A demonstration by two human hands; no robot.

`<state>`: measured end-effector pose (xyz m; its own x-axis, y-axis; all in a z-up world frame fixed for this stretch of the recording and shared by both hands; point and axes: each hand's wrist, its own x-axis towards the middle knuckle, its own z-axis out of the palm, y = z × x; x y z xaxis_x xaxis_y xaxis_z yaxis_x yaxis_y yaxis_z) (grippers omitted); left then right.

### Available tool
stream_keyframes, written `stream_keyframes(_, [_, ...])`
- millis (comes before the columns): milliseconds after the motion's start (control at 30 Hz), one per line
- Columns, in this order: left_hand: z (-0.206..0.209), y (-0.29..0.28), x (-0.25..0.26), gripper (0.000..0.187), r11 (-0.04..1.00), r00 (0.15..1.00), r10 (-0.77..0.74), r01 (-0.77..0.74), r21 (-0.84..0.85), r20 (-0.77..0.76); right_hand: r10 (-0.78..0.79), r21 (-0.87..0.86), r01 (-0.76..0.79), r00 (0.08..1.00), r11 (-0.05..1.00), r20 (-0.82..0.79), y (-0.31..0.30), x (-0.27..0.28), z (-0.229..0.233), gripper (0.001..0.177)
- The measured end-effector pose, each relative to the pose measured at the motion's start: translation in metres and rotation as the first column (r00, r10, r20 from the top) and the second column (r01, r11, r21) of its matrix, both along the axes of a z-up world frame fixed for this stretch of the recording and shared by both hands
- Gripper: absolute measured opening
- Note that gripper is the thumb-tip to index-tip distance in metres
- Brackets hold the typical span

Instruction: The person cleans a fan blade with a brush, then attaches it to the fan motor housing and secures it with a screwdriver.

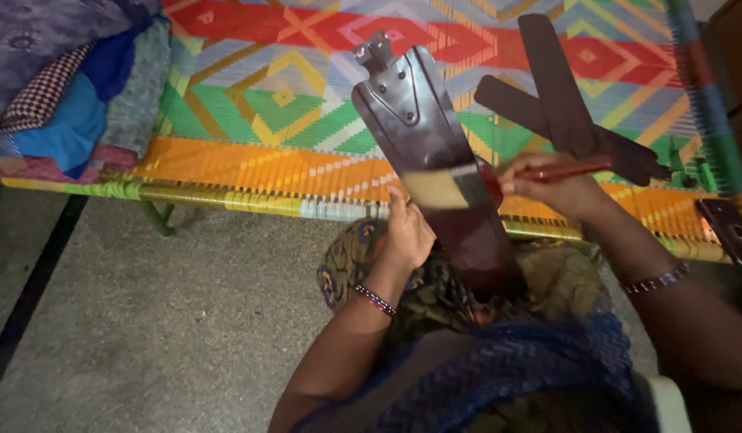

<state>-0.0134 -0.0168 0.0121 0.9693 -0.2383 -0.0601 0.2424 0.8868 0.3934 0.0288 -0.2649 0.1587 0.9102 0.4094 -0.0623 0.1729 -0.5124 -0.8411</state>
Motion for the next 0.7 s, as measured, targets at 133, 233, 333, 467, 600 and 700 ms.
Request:
stream_keyframes(133, [0.008, 0.005, -0.004, 0.106, 0.997, 0.995, -0.062, 0.065, -0.033, 0.082, 0.111, -0.156, -0.143, 0.974, 0.977, -0.200, -0.028, -0.017, -0.016, 0.024])
stream_keyframes(233, [0.020, 0.008, -0.008, 0.101, 0.996, 0.980, -0.083, 0.087, -0.015, 0.179, 0.182, -0.272, -0.270, 0.934, 0.924, -0.307, -0.035, -0.028, -0.021, 0.024])
stream_keyframes(333, [0.031, 0.005, -0.010, 0.094, 0.997, 0.972, -0.076, 0.078, -0.002, 0.221, 0.220, -0.530, -0.422, 0.889, 0.735, -0.403, -0.029, -0.040, -0.021, 0.028])
stream_keyframes(467, [0.036, 0.006, -0.010, 0.095, 0.996, 0.980, -0.071, 0.062, 0.057, 0.187, 0.196, -0.569, -0.444, 0.874, 0.692, -0.444, -0.011, -0.046, -0.011, 0.032])
stream_keyframes(600, [0.029, 0.010, -0.005, 0.094, 0.990, 0.990, -0.113, 0.105, 0.091, 0.088, 0.256, -0.424, -0.344, 0.933, 0.838, -0.252, 0.005, -0.033, 0.011, 0.034])
stream_keyframes(700, [0.022, 0.010, -0.003, 0.094, 0.983, 0.994, -0.097, 0.089, 0.160, 0.049, 0.170, -0.241, -0.164, 0.986, 0.957, 0.002, 0.016, -0.011, 0.027, 0.027])
